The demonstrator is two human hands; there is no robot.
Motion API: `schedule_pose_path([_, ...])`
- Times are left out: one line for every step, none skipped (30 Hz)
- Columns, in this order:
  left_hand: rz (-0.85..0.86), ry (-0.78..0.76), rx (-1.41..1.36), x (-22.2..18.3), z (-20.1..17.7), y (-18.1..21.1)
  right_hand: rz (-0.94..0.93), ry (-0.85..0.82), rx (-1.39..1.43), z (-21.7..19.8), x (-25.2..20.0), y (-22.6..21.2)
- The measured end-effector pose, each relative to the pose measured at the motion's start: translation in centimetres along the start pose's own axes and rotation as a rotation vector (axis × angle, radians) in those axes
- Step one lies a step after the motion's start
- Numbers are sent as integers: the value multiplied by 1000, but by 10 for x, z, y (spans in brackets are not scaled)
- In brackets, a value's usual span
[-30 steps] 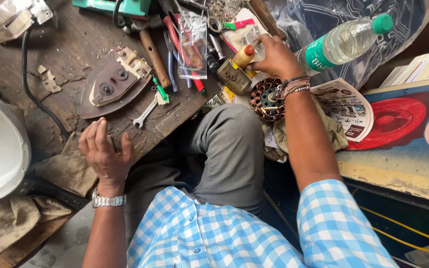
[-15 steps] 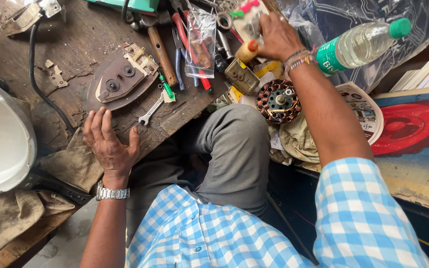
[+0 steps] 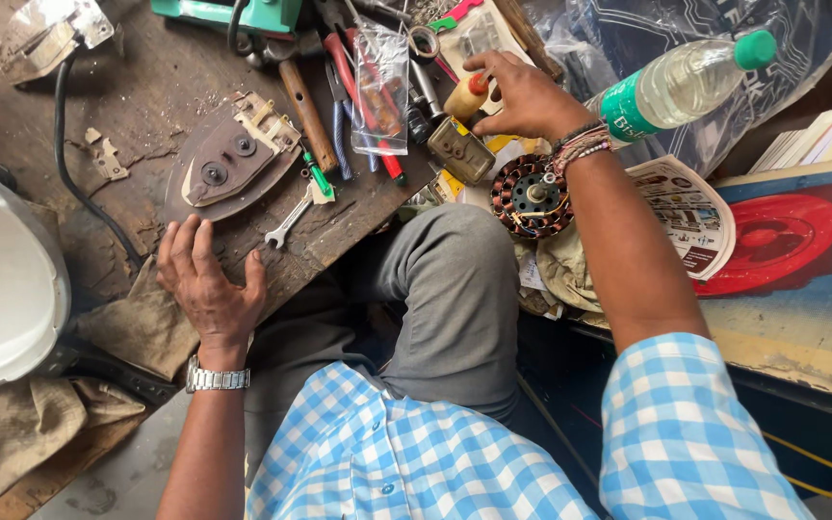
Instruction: The person assembles and adjusts a small electrical component on a cluttered workbench, using a screwdriver to tighten screws and aligning parts by hand. The person then picks up a white and red electric iron and positions it on the bench.
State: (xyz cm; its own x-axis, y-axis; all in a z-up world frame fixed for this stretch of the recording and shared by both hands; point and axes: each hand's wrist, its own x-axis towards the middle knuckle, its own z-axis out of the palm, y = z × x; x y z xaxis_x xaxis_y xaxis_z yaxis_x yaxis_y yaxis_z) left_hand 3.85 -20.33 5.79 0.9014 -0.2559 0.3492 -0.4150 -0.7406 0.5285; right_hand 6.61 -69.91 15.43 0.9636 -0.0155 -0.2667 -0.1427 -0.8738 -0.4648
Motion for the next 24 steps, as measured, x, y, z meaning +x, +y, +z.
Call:
schedule_pose_path([0,3,-9,0,-1,0,9,8,10,2,2,4])
schedule_pose_path([-1,5,-17,0,-1,-2,18,17,20,4,5,9])
schedule_pose_path([-12,12,-23,-3,-3,-3,86,86,-10,2,10,16])
schedule_pose_path([-19,14,-16,-6,-4,-4,154,156,-39,-1,17,23])
schedule_pose_path([-19,12,-13,-6,-4,-5,229,230,-67,-1,22,30])
schedule_pose_path([-19,9,-9,-8,-4,-4,181,235,-99,1,28,37])
schedule_pose_path([-15,6,-1,-5,-2,-3,150,253,-133,4,33,44])
schedule_pose_path([-11,2,7,-2,0,-2,118,271,-168,6,37,52])
schedule_pose_path([-14,-1,20,-2,-1,-1,77,301,-221,8,42,57])
schedule_pose_path([-7,1,9,-1,0,-1,36,331,-274,10,47,61])
schedule_pose_path([-9,7,3,-2,-1,-1,-16,356,-327,11,55,63])
schedule_pose_path([-10,14,-2,-2,-1,-3,-48,375,-235,8,60,64])
schedule_pose_path([-15,18,-1,-3,-1,-4,-86,389,-142,1,67,65])
schedule_pose_path([-20,21,1,-3,-1,-5,-123,400,-49,-3,74,64])
schedule_pose_path([-24,15,0,-5,-1,-6,-122,426,-43,-4,78,63])
schedule_pose_path([-32,12,5,-8,-2,-6,-121,451,-37,-8,84,61])
schedule_pose_path([-26,5,2,-7,-1,-5,-108,486,-33,-12,83,60])
schedule_pose_path([-20,-2,0,-6,-2,-3,-27,441,44,-12,85,55])
schedule_pose_path([-15,0,1,-4,-1,-2,60,402,120,-13,84,49])
schedule_pose_path([-9,3,1,-2,-2,-1,145,362,198,-15,78,46])
schedule_pose_path([-13,15,5,0,-3,0,172,323,152,-18,74,41])
schedule_pose_path([-2,14,-3,3,-3,-1,199,284,106,-22,63,34])
schedule_pose_path([-8,22,-9,2,-3,-1,212,234,52,-25,55,27])
schedule_pose_path([-14,31,-14,1,-2,-3,153,142,32,-24,42,20])
